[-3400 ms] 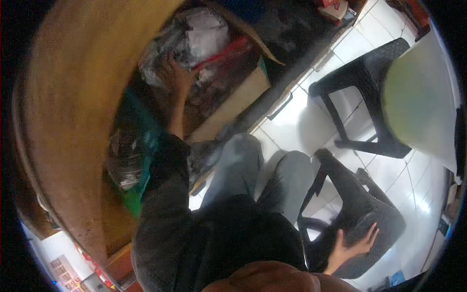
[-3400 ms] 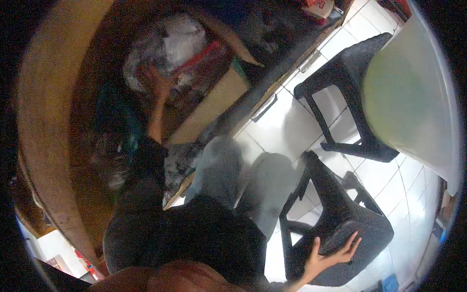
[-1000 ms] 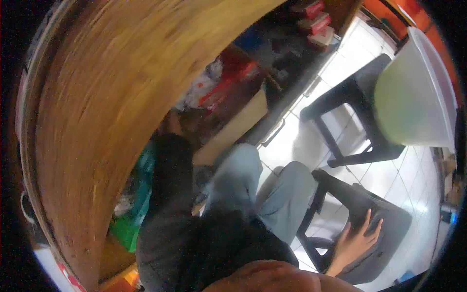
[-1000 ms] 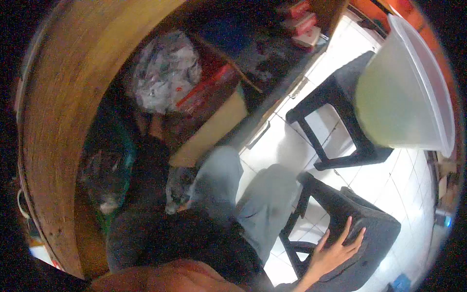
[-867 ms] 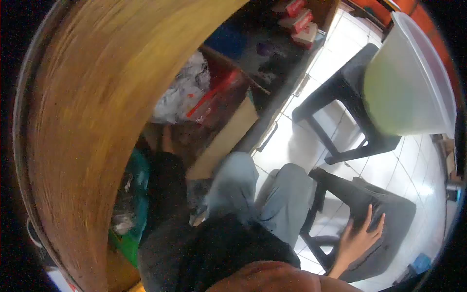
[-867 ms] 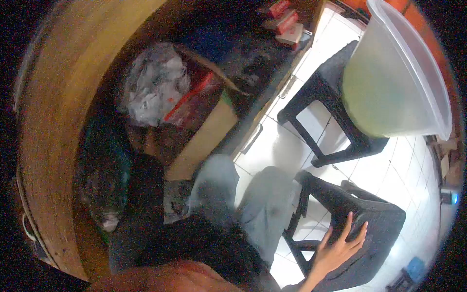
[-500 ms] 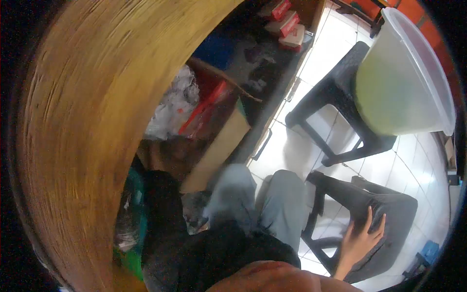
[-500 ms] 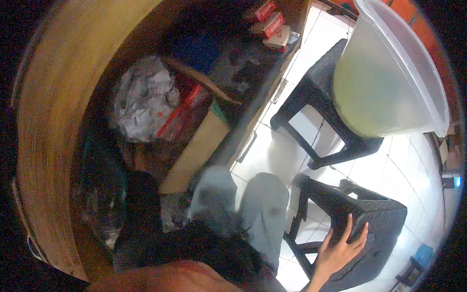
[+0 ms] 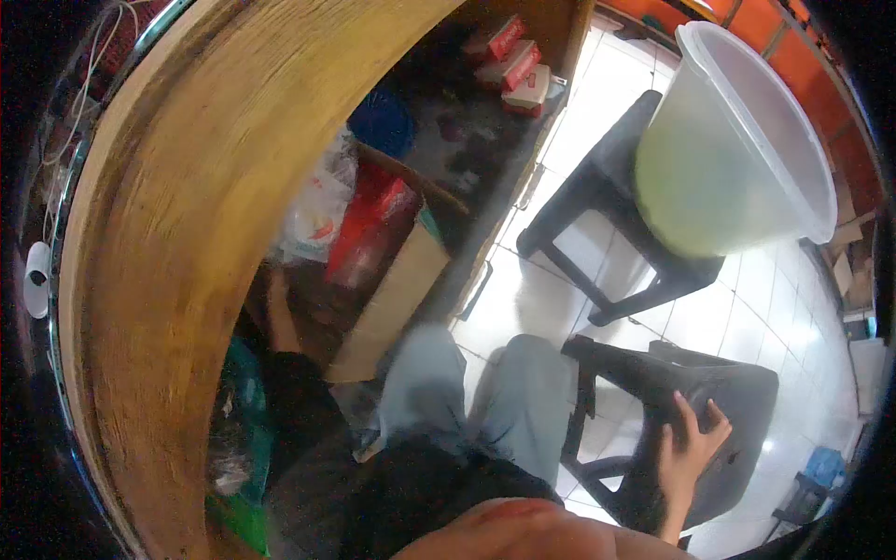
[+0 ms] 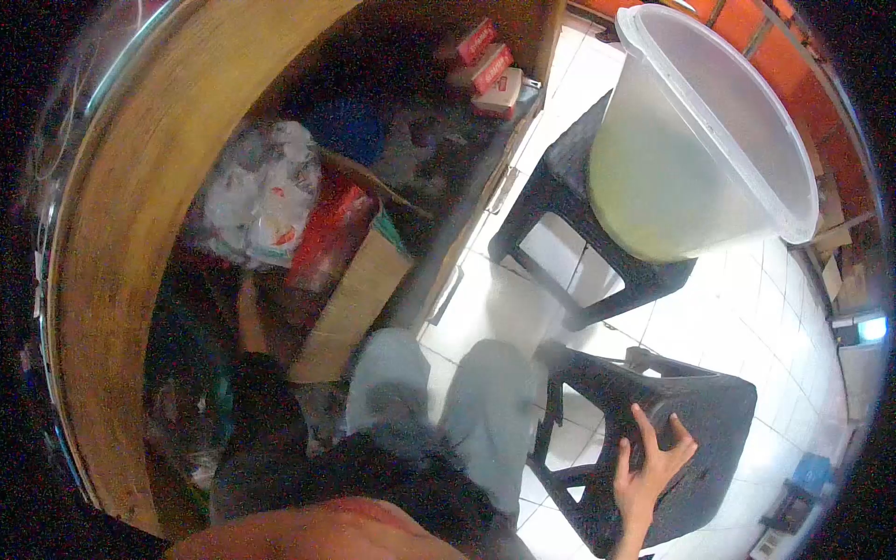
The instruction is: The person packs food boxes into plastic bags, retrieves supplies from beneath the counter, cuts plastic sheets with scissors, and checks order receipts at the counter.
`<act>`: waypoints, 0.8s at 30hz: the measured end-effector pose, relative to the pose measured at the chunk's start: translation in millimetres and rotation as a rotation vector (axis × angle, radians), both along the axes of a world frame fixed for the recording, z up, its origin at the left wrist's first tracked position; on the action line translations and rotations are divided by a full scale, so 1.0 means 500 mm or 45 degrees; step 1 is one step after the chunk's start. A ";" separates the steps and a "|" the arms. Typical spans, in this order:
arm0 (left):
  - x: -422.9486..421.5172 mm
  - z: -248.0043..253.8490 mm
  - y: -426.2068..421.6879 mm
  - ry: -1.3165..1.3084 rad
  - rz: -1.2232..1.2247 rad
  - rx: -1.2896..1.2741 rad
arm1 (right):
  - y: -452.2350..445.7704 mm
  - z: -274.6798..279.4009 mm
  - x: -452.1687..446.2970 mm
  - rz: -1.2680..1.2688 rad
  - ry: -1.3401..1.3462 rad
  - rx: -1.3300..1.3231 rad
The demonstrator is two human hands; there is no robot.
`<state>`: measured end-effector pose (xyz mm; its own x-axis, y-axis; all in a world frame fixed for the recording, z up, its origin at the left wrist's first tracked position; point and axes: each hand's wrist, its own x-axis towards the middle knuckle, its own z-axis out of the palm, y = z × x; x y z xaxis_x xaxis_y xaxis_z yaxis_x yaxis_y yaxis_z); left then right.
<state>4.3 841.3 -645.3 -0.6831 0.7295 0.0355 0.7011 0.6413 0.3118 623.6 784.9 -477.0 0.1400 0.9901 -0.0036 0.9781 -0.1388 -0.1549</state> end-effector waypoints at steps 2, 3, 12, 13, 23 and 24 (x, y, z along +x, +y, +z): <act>0.000 0.003 0.013 0.020 0.010 0.014 | 0.009 -0.011 0.010 0.009 0.117 0.064; 0.012 -0.001 0.002 0.014 0.019 0.005 | 0.011 -0.011 0.012 0.023 0.144 0.127; 0.017 -0.005 -0.027 0.053 0.063 0.043 | -0.011 -0.024 0.036 0.138 0.171 0.175; 0.013 0.002 -0.031 0.055 0.075 0.056 | -0.014 -0.026 0.040 0.172 0.160 0.168; 0.073 0.040 -0.315 -0.060 0.382 0.012 | -0.014 -0.035 0.057 0.294 0.121 0.140; 0.099 0.046 -0.371 -0.109 0.456 -0.034 | -0.013 -0.042 0.063 0.324 0.154 0.168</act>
<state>53.7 655.6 -622.2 -0.8951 0.4432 -0.0485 0.4025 0.8501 0.3398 655.1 778.2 -497.9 -0.1060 0.9864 0.1259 0.9523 0.1371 -0.2725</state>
